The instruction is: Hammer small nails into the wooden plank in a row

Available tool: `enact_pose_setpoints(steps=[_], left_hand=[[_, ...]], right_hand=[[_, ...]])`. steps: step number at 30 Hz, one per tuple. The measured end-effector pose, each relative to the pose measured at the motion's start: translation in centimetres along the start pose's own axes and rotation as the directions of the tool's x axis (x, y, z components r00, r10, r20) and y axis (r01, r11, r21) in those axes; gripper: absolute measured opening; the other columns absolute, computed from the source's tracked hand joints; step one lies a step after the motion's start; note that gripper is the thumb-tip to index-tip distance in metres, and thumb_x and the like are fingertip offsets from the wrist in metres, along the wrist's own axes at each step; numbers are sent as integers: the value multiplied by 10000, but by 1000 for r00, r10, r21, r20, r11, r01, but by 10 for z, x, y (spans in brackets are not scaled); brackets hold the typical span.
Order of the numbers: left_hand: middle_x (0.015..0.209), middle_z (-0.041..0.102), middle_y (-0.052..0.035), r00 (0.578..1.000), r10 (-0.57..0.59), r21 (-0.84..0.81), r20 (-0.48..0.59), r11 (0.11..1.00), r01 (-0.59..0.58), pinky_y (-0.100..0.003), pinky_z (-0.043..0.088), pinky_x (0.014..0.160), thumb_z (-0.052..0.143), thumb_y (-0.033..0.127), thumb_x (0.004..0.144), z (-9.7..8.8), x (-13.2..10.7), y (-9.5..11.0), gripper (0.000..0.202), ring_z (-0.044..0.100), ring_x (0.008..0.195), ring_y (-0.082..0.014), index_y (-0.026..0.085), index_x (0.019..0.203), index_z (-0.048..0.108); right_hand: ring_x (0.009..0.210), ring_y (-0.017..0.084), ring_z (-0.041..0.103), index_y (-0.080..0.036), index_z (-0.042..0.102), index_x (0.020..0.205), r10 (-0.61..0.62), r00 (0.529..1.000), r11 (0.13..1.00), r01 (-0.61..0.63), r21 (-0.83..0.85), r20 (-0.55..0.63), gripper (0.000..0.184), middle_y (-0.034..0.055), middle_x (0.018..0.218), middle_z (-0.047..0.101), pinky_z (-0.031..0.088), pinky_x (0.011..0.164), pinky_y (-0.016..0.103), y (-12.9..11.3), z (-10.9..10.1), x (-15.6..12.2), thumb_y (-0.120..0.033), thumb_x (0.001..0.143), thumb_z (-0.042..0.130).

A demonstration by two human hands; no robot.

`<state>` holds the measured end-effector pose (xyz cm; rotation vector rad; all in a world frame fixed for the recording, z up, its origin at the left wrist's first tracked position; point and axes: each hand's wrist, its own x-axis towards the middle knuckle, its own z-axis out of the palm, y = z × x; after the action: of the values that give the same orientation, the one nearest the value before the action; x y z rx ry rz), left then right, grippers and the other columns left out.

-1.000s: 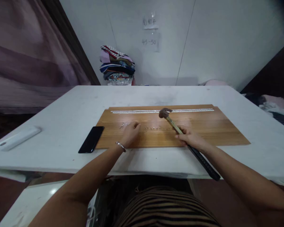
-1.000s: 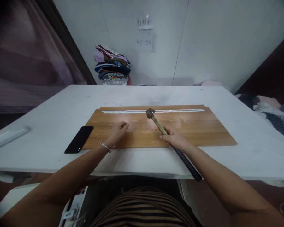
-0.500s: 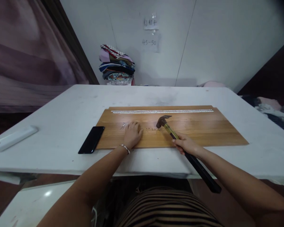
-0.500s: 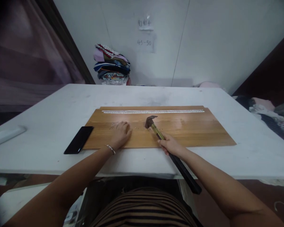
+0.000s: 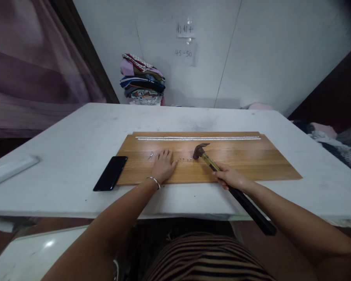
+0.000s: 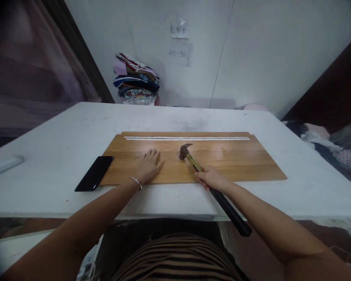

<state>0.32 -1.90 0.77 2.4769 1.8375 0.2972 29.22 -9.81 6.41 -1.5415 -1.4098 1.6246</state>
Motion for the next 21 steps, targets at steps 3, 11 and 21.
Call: enact_pose_setpoints(steps=[3,11,21], left_hand=[[1571,498,-185,1000,-7,0,17,1000,7,-507,293,1221,414,451,1028,0,0,0,531,394,1479,-340,124,1422,555],[1589,484,-176,1000,-14,8,27,1000,14,-513,279,1232,390,448,1030,0,0,0,534,373,1500,-326,142,1441,541],[1577,489,-194,1000,-10,-25,8,1000,10,-526,281,1221,401,451,1025,4,1,-2,521,384,1487,-341,138,1407,564]], right_hand=[[358,89,350,-223,506,1105,-5,1000,1000,5,-14,3,427,-129,505,425,293,333,212,-2,-2,-1,-387,724,607],[362,89,347,-234,482,1024,22,1000,999,-21,-38,17,340,-131,488,405,288,339,208,-6,-1,-3,-359,727,592],[354,83,364,-243,464,976,-25,999,999,26,-31,27,309,-123,487,426,309,337,210,-5,-5,0,-360,725,601]])
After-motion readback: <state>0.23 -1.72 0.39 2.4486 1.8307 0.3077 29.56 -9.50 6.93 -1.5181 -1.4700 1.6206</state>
